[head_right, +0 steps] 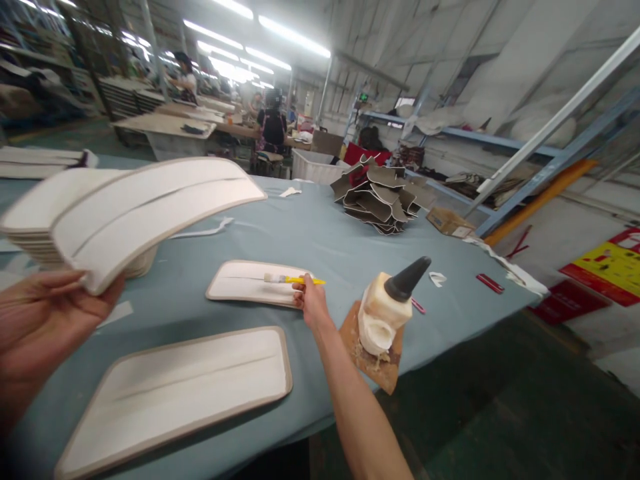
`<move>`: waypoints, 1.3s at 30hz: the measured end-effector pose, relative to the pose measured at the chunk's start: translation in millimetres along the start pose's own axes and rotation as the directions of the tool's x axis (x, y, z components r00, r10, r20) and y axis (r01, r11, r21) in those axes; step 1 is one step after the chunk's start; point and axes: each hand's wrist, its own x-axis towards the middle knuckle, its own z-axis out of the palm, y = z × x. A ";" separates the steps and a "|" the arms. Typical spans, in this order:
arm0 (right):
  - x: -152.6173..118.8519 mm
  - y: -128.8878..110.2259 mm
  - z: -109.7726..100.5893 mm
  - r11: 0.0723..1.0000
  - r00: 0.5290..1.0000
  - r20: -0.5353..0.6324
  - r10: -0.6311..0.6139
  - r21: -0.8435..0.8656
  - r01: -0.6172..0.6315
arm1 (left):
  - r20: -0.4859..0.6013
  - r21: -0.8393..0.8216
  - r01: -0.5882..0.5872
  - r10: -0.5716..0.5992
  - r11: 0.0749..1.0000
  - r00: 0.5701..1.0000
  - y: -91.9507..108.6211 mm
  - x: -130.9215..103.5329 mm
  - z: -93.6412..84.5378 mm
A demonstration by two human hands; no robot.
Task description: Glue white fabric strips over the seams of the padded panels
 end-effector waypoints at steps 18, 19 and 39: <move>-80.4 -44.8 -1.8 0.946 0.883 0.386 0.267 -0.279 -0.164 | -0.126 0.077 0.292 -0.282 0.953 0.951 -19.8 -52.0 -61.1; -88.5 -45.2 3.4 0.951 0.862 0.437 0.256 -0.273 -0.144 | -0.122 0.092 0.315 -0.303 0.945 0.945 -21.1 -55.4 -65.2; -165.0 16.3 -77.3 0.598 0.969 0.245 0.042 -0.783 0.173 | -0.137 0.882 0.221 -0.220 0.417 0.966 -26.9 -142.8 -126.5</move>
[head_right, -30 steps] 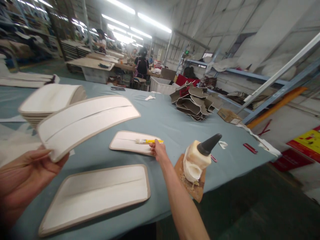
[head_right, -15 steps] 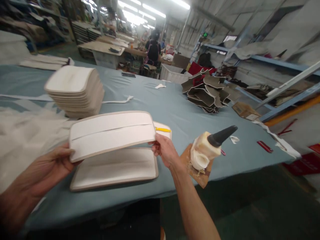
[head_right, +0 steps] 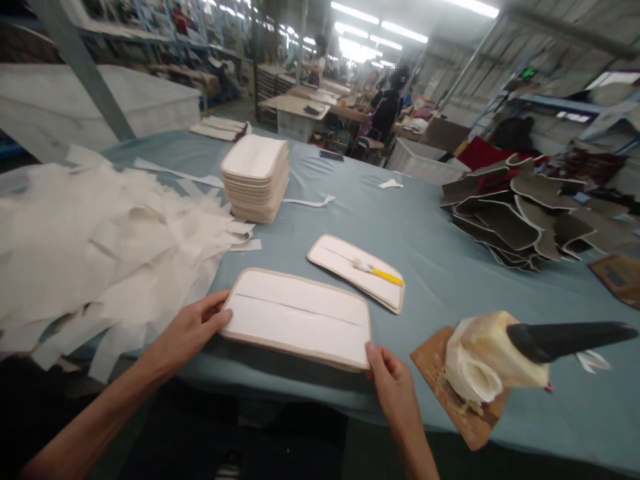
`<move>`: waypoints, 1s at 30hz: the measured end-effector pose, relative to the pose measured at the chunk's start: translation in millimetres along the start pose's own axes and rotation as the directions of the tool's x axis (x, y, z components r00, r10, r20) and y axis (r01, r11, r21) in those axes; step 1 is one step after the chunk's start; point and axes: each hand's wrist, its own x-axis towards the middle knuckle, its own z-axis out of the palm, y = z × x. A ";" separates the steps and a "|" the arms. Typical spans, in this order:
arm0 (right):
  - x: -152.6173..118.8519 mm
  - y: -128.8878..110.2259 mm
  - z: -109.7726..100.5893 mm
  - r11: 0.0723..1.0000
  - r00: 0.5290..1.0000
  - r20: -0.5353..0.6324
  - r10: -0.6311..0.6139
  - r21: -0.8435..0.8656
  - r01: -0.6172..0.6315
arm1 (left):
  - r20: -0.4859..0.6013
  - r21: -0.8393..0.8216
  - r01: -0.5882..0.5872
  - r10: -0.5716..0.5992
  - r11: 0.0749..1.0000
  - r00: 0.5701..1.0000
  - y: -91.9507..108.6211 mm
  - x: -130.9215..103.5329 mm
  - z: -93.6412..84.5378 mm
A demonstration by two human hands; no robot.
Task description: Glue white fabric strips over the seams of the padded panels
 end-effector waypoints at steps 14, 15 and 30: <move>-3.0 14.7 1.4 0.847 0.995 -0.009 -0.099 -0.526 0.080 | -0.119 0.273 0.059 -0.027 0.960 0.993 -16.9 -6.2 23.9; -3.0 15.0 1.3 0.836 0.995 -0.008 -0.104 -0.542 0.083 | -0.125 0.283 0.067 -0.033 0.957 0.992 -18.1 -6.6 25.2; -4.1 26.1 -1.6 0.827 0.976 -0.211 -0.050 -0.557 -0.078 | -0.094 0.255 0.074 -0.051 0.964 0.994 -26.0 -6.5 22.9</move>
